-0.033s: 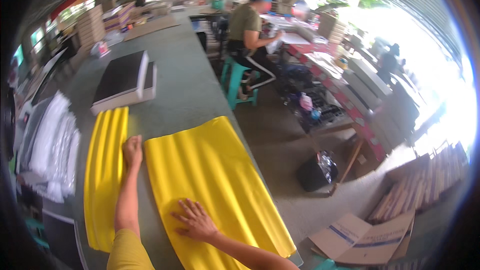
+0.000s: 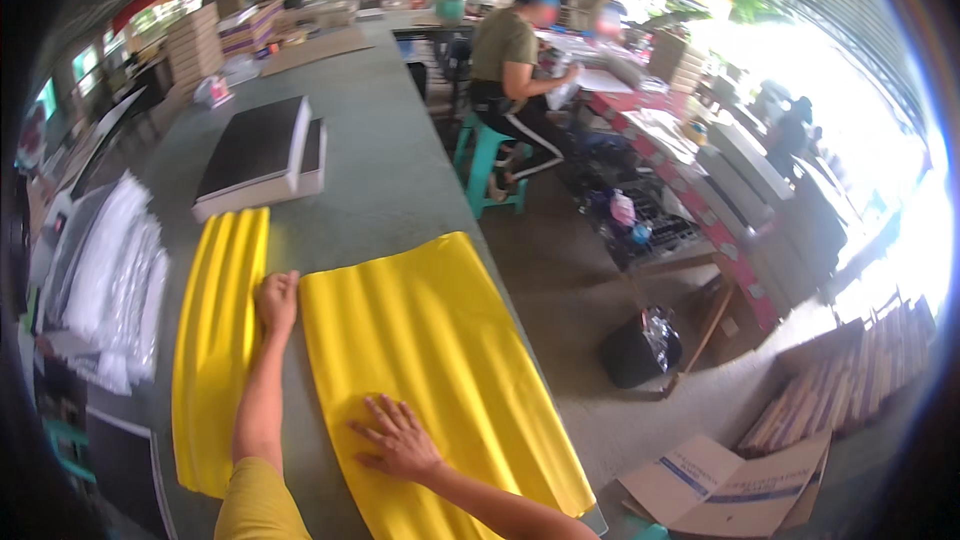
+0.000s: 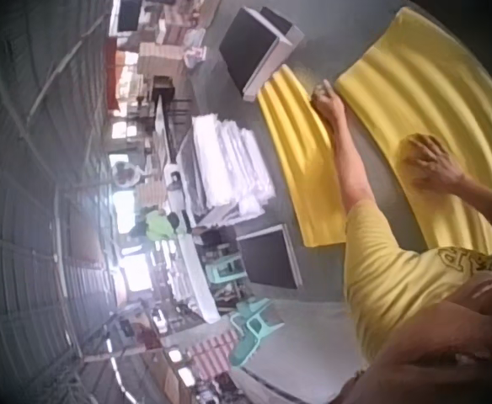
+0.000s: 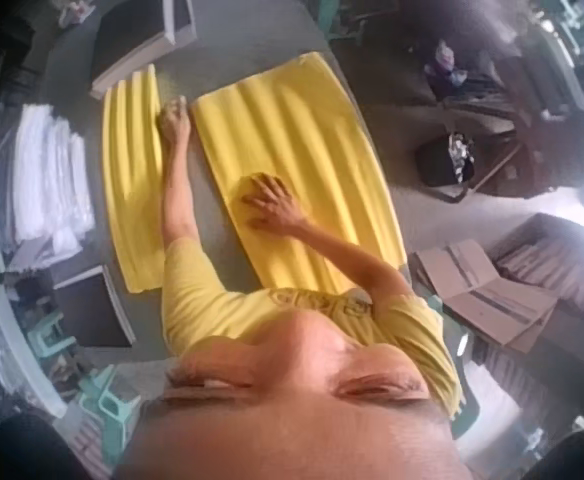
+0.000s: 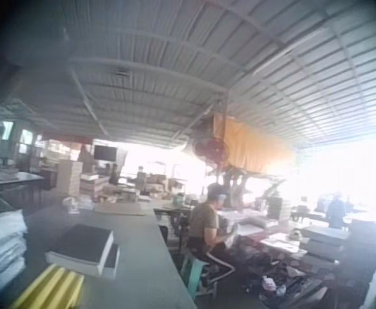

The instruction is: The person unrolls a length of yellow foam on a large table, smooths it out by hand, and then uses shears to cut a rectangular section from the roll.

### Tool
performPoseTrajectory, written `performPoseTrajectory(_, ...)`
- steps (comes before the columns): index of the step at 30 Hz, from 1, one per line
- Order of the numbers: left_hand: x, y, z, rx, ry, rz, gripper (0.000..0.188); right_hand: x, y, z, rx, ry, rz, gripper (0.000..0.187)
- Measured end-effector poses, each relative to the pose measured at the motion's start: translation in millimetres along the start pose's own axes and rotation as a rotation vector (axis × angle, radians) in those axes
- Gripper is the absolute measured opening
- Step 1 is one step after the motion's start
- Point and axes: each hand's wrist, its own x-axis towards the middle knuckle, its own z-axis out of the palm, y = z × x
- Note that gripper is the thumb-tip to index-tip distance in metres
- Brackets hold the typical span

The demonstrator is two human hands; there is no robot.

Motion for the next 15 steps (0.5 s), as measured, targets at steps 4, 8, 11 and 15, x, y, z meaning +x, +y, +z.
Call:
performPoseTrajectory(4, -35, -6, -19, 0.316, -0.181, -0.02, 0.044, 5, -7, 3, -0.039, -0.013, -0.021, 0.056)
performPoseTrajectory(8, -48, 27, -57, 0.371, -0.57, -0.224, 0.05, 5, -5, 4, -0.055, 0.006, -0.013, 0.054)
performPoseTrajectory(11, -74, 43, -81, 0.363, -0.763, -0.166, 0.05, 1, 1, 13, -0.102, 0.09, -0.064, 0.051)
performPoseTrajectory(15, -115, 56, -101, 0.358, -0.823, -0.169, 0.048, 2, 8, 30, -0.008, 0.188, -0.069, 0.045)
